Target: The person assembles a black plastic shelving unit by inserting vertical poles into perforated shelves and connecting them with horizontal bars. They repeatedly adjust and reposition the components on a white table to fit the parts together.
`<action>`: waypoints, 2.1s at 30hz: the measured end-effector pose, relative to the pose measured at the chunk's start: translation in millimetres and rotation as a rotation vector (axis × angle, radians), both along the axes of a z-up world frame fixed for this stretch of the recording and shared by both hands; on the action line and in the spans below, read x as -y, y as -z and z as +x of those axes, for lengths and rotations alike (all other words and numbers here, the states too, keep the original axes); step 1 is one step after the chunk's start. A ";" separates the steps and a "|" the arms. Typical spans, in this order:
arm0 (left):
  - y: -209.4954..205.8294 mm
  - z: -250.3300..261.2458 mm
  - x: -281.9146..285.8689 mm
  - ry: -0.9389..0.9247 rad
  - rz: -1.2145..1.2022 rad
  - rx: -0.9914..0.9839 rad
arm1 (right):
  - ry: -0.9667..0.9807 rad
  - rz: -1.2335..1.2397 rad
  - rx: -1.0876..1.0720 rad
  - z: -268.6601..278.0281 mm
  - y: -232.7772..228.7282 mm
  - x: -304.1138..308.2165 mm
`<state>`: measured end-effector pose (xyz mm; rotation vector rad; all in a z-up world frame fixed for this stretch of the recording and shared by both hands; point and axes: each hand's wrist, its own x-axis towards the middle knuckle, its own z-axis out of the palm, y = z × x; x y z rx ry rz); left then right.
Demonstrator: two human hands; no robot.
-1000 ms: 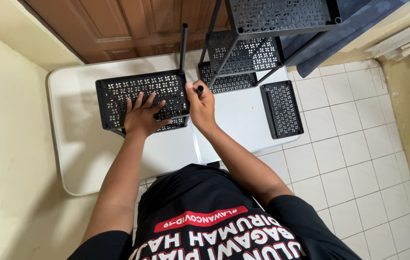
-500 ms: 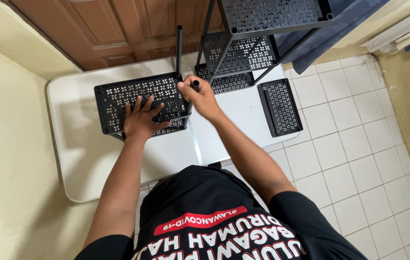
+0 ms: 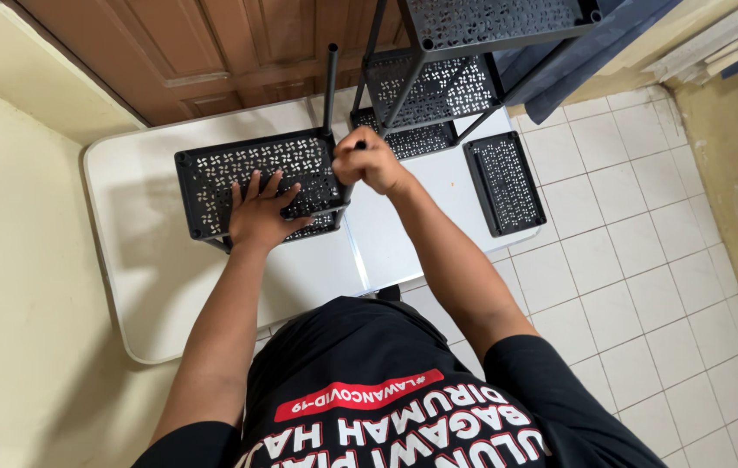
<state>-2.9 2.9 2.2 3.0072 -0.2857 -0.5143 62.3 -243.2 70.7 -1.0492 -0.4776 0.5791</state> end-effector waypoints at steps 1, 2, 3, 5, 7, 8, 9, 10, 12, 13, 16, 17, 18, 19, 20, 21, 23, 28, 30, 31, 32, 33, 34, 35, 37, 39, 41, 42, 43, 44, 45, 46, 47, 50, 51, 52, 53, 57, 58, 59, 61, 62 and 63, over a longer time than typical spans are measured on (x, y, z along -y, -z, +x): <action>1.3 -0.7 0.0 0.007 -0.001 0.012 | 0.069 0.006 -0.005 -2.5 0.4 -2.0; 1.9 1.2 -0.4 0.017 -0.002 0.029 | 0.140 0.013 -0.005 -3.7 -0.9 -4.9; 2.3 1.9 -1.2 0.011 -0.005 0.023 | 0.211 0.021 -0.006 -5.4 -3.4 -8.0; 2.7 4.2 1.7 0.000 -0.018 0.018 | 0.489 -0.196 0.184 -20.0 -6.6 -18.7; 3.2 3.0 1.9 0.000 -0.048 0.036 | 0.762 -0.322 0.273 -39.8 -7.0 -32.3; 3.0 1.9 0.6 0.000 -0.061 0.044 | 0.899 -0.336 0.267 -48.1 -6.8 -38.6; 2.6 0.1 -0.4 0.001 -0.063 0.038 | 1.035 -0.350 0.259 -54.9 -6.1 -44.1; 2.0 -0.2 -0.6 0.004 -0.066 0.036 | 1.049 -0.302 0.263 -59.6 -5.1 -48.5; 0.1 -0.2 -1.4 0.012 -0.067 0.030 | 1.074 -0.207 0.271 -64.7 -1.2 -54.0; -0.9 0.0 -1.9 0.017 -0.064 0.026 | 1.058 -0.175 0.271 -62.7 1.2 -55.4; -2.6 2.2 0.9 0.016 -0.034 -0.013 | 1.004 -0.145 0.215 -49.7 9.3 -53.1; -3.5 2.8 2.2 0.012 -0.019 -0.028 | 0.985 -0.175 0.160 -42.6 10.2 -48.7; -4.3 2.5 1.9 0.012 -0.017 -0.028 | 0.961 -0.203 0.104 -35.3 10.8 -45.5; -4.9 2.1 2.1 0.013 -0.015 -0.029 | 0.794 -0.166 0.108 -29.4 10.7 -40.2; -5.5 1.4 2.6 0.013 -0.014 -0.029 | 0.625 -0.131 0.112 -24.4 9.1 -31.8; -6.3 1.4 2.0 0.015 -0.012 -0.034 | 0.455 -0.096 0.114 -19.5 7.0 -24.0; -6.2 1.5 2.6 0.019 -0.015 -0.050 | 0.292 -0.049 0.120 -9.1 0.9 -8.7; -6.2 3.1 2.0 0.018 -0.037 -0.031 | 0.473 -0.038 0.028 -16.2 -4.1 -7.9; -6.4 3.4 2.7 0.011 -0.046 -0.039 | 0.690 -0.163 0.080 -25.6 0.1 -22.9; -6.7 3.2 3.2 0.004 -0.052 -0.049 | 0.804 -0.234 0.139 -32.3 2.2 -28.7; -7.4 3.7 2.7 -0.001 -0.055 -0.055 | 0.921 -0.302 0.201 -40.0 4.7 -34.8; -8.2 3.2 2.3 0.000 -0.057 -0.056 | 1.037 -0.370 0.263 -47.1 7.2 -40.6; -9.4 3.3 2.4 0.000 -0.059 -0.057 | 1.061 -0.357 0.270 -52.6 9.5 -46.0; -10.6 3.7 2.3 0.000 -0.061 -0.058 | 1.085 -0.343 0.276 -57.8 12.1 -51.3; -11.6 3.9 1.4 0.009 -0.073 -0.055 | 1.095 -0.284 0.239 -63.9 17.2 -57.3; -10.6 2.3 1.8 0.008 -0.071 -0.059 | 1.060 -0.197 0.142 -66.9 22.7 -59.8; -9.3 2.3 3.4 -0.002 -0.054 -0.060 | 1.044 -0.231 0.057 -57.7 23.3 -53.1; -8.8 1.3 2.9 0.000 -0.054 -0.049 | 1.035 -0.246 0.015 -51.4 22.5 -49.2; -8.4 -0.1 2.5 0.003 -0.055 -0.038 | 0.963 -0.224 0.039 -46.4 21.6 -46.0; -8.4 0.6 3.4 0.007 -0.058 -0.026 | 0.893 -0.204 0.066 -41.0 19.6 -41.4; -8.8 2.1 4.2 0.002 -0.044 -0.053 | 0.823 -0.183 0.091 -37.5 17.4 -36.8; -9.6 4.1 4.9 -0.001 -0.031 -0.079 | 0.684 -0.118 0.067 -35.3 14.4 -30.9; -10.4 5.9 5.4 -0.004 -0.017 -0.106 | 0.545 -0.055 0.042 -33.2 11.1 -24.4; -8.4 3.0 3.0 0.007 -0.051 -0.047 | 0.474 -0.044 0.055 -31.1 9.9 -19.1; -7.8 0.2 2.0 0.005 -0.052 -0.038 | 0.509 -0.071 0.076 -31.9 9.9 -17.2; -8.3 -0.6 1.4 0.005 -0.054 -0.024 | 0.551 -0.026 0.051 -31.7 8.7 -14.1; -9.0 -0.9 1.9 0.004 -0.056 -0.009 | 0.593 0.019 0.026 -31.9 7.5 -10.6; -7.2 -2.0 0.6 -0.027 -0.109 -0.008 | 0.754 0.145 0.043 -39.9 6.7 7.6; -6.1 -2.2 0.9 -0.029 -0.117 0.001 | 0.783 0.154 0.022 -43.7 6.9 14.4; -5.2 -2.4 0.4 -0.031 -0.126 0.010 | 0.812 0.162 0.001 -47.6 7.3 21.7; -3.1 -1.6 -0.1 -0.027 -0.121 0.018 | 0.882 0.203 -0.070 -52.4 8.9 35.9; -2.1 -2.0 -0.7 -0.023 -0.118 0.022 | 0.922 0.237 -0.122 -54.7 10.5 41.8; -1.2 -2.7 -0.6 -0.023 -0.111 0.026 | 0.961 0.272 -0.174 -56.7 12.4 47.1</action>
